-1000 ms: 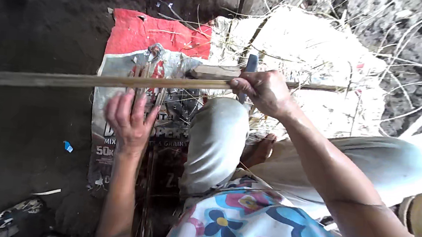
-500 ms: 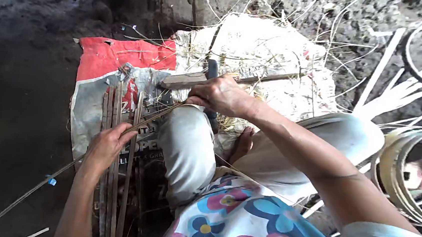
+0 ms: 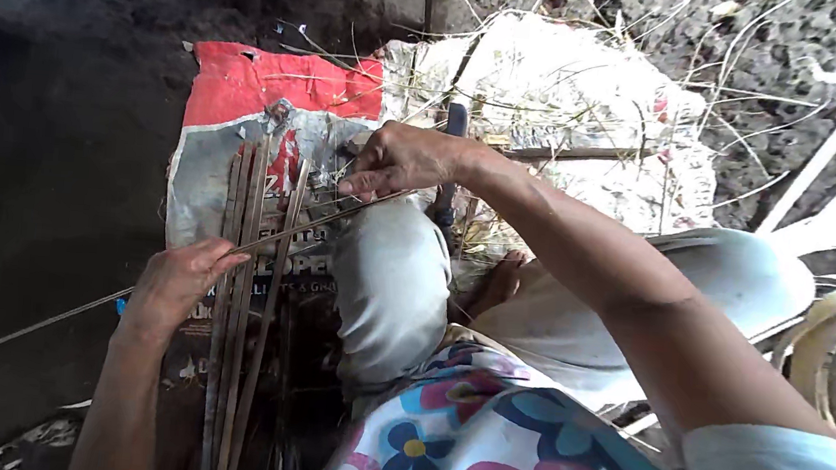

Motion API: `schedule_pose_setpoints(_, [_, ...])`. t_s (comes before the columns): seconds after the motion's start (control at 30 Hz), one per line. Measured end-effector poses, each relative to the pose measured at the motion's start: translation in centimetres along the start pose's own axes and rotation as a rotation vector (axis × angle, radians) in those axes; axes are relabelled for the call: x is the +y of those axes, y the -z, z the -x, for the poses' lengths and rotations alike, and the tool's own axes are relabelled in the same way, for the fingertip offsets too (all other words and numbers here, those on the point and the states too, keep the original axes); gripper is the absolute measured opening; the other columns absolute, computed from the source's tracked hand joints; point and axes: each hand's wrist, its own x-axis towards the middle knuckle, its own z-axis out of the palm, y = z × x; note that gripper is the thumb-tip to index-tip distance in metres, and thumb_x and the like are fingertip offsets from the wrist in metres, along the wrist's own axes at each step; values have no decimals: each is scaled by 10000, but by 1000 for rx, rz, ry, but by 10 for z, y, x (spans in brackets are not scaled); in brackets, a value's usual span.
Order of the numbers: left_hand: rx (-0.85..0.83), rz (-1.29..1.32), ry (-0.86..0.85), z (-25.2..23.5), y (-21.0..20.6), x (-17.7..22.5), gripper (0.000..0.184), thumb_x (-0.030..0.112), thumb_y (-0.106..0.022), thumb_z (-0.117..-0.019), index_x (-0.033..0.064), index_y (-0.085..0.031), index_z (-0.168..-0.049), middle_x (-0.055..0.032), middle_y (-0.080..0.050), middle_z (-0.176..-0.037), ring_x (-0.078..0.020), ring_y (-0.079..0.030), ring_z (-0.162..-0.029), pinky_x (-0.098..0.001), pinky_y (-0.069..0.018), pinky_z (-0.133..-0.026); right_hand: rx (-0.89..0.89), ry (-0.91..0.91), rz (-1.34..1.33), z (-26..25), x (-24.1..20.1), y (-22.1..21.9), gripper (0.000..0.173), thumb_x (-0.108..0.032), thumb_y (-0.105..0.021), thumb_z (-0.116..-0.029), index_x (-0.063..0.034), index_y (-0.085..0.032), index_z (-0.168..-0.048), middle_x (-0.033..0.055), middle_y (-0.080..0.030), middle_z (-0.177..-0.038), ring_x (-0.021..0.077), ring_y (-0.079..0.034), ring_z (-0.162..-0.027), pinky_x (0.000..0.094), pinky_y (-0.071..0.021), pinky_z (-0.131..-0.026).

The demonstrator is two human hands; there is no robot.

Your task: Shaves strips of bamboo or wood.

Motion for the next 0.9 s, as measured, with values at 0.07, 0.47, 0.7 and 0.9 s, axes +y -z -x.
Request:
schedule_pose_setpoints(0.07, [1, -7, 1, -2, 1, 7, 274, 225, -631, -1024, -33, -687, -949, -204, -693, -873, -396, -692, -713, -616, -538, -640, -32, -31, -48, -7, 5, -3, 430, -352, -579, -1051, -59, -702, -762, -45, -541, -596, 37, -459, -507, 268, -400, -519])
schedule_pose_setpoints(0.47, [-84, 69, 183, -20, 1, 37, 453, 380, -484, -1085, -22, -674, -999, -245, -625, -725, -449, -648, -690, -632, -482, -643, -190, 25, -824, 5, 31, -26, 855, -707, -230, -1021, -52, -344, -1560, 78, -564, -1492, 178, -547, -1365, 354, -469, -1117])
schedule_pose_setpoints(0.7, [-12, 84, 204, -16, -11, 54, 441, 366, -483, -1086, -26, -673, -1013, -257, -634, -728, -466, -662, -702, -639, -490, -648, -184, 65, -694, 24, 23, -30, 917, -733, -259, -1006, -5, -404, -1544, 76, -515, -1546, 167, -489, -1421, 380, -414, -1178])
schedule_pose_setpoints(0.9, [28, 44, 332, -8, -21, 89, 471, 403, -434, -1098, -9, -637, -992, -240, -602, -697, -471, -640, -668, -618, -478, -581, -38, 75, -657, 41, 23, -40, 882, -693, -265, -1029, 8, -396, -1549, 93, -501, -1554, 175, -461, -1443, 390, -372, -1215])
